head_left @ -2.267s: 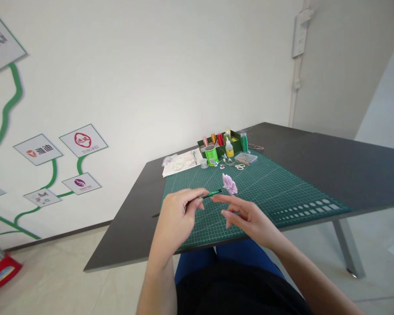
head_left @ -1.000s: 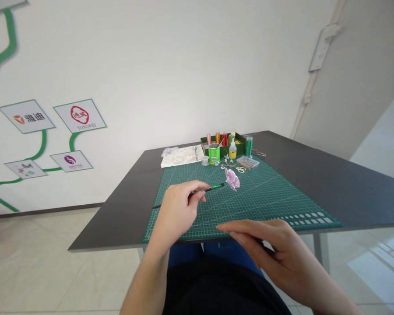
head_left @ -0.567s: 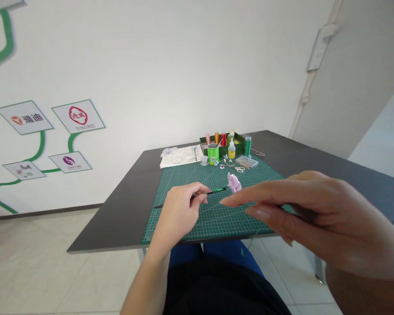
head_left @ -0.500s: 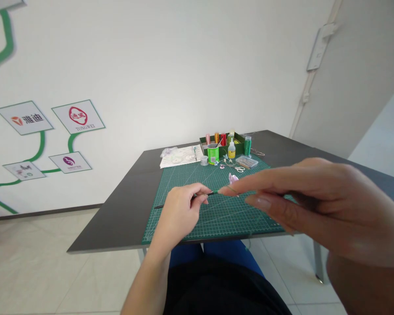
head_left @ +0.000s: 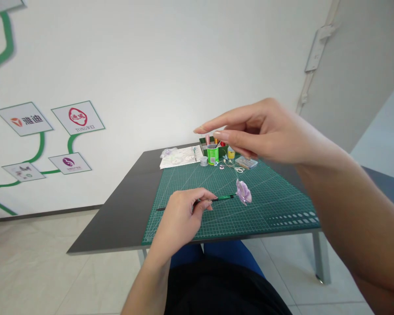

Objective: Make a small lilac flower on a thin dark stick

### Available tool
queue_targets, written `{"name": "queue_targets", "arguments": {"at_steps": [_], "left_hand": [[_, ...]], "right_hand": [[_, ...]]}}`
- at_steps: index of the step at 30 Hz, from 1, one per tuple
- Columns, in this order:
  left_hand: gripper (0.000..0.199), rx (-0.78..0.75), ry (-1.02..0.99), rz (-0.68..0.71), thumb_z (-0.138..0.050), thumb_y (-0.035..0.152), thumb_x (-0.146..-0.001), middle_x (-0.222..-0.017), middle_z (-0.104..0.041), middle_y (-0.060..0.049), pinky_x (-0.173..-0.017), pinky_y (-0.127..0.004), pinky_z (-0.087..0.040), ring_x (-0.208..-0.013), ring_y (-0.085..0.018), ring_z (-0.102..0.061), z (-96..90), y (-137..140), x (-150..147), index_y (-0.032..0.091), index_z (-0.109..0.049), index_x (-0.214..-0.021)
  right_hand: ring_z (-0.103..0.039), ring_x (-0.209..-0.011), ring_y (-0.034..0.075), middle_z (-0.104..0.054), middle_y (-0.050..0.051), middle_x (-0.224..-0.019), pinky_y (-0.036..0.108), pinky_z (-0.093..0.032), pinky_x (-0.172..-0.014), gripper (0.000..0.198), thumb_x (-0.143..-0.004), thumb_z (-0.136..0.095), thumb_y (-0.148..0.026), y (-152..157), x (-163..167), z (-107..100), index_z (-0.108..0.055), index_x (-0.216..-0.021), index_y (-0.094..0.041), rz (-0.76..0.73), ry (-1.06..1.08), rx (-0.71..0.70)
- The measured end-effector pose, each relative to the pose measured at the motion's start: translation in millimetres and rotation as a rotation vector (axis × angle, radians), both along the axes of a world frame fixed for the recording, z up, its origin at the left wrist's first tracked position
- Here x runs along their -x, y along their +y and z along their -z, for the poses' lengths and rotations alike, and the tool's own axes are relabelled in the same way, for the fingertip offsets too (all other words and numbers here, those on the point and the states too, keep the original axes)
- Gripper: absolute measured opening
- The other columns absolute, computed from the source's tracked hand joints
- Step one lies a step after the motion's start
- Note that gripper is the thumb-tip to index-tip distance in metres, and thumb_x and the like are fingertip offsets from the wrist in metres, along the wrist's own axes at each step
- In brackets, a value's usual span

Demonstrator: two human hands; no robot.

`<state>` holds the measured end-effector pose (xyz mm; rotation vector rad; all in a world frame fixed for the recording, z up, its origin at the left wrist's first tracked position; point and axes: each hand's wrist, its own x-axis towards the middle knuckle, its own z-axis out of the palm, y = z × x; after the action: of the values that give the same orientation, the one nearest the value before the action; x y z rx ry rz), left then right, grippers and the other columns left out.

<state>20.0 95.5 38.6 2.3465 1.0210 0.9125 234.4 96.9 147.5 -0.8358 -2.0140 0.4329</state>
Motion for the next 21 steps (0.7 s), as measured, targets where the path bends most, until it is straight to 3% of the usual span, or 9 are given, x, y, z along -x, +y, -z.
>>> {"name": "queue_targets", "arguments": {"at_steps": [7, 16, 21], "left_hand": [[0.02, 0.011, -0.018, -0.011, -0.057, 0.012, -0.094, -0.08, -0.078, -0.001, -0.068, -0.025, -0.05, -0.072, -0.016, -0.072, 1.1, 1.3, 0.2, 0.021, -0.075, -0.094], [0.02, 0.002, -0.02, -0.013, -0.057, 0.015, -0.095, -0.083, -0.08, -0.001, -0.07, -0.026, -0.052, -0.079, -0.018, -0.075, 1.2, 0.7, -0.4, 0.022, -0.075, -0.095], [0.02, -0.011, -0.013, -0.018, -0.057, 0.016, -0.096, -0.082, -0.08, -0.001, -0.072, -0.026, -0.053, -0.079, -0.018, -0.075, 1.4, 1.0, -0.4, 0.023, -0.076, -0.096]], "right_hand": [[-0.046, -0.049, 0.006, -0.052, -0.005, -0.056, 0.021, -0.027, -0.044, 0.026, -0.095, -0.066, -0.028, 49.6, -3.3, 9.4, -0.078, -0.116, -0.016, 0.024, -0.04, 0.043], [-0.035, -0.049, 0.008, -0.06, -0.001, -0.059, 0.027, -0.026, -0.046, 0.027, -0.095, -0.065, -0.028, 87.3, -12.6, 41.8, -0.078, -0.114, -0.014, 0.058, -0.056, 0.108], [-0.03, -0.047, 0.008, -0.046, -0.006, -0.049, 0.028, -0.023, -0.048, 0.028, -0.094, -0.061, -0.025, 98.2, -11.9, 61.2, -0.079, -0.113, -0.015, 0.077, -0.098, 0.122]]}}
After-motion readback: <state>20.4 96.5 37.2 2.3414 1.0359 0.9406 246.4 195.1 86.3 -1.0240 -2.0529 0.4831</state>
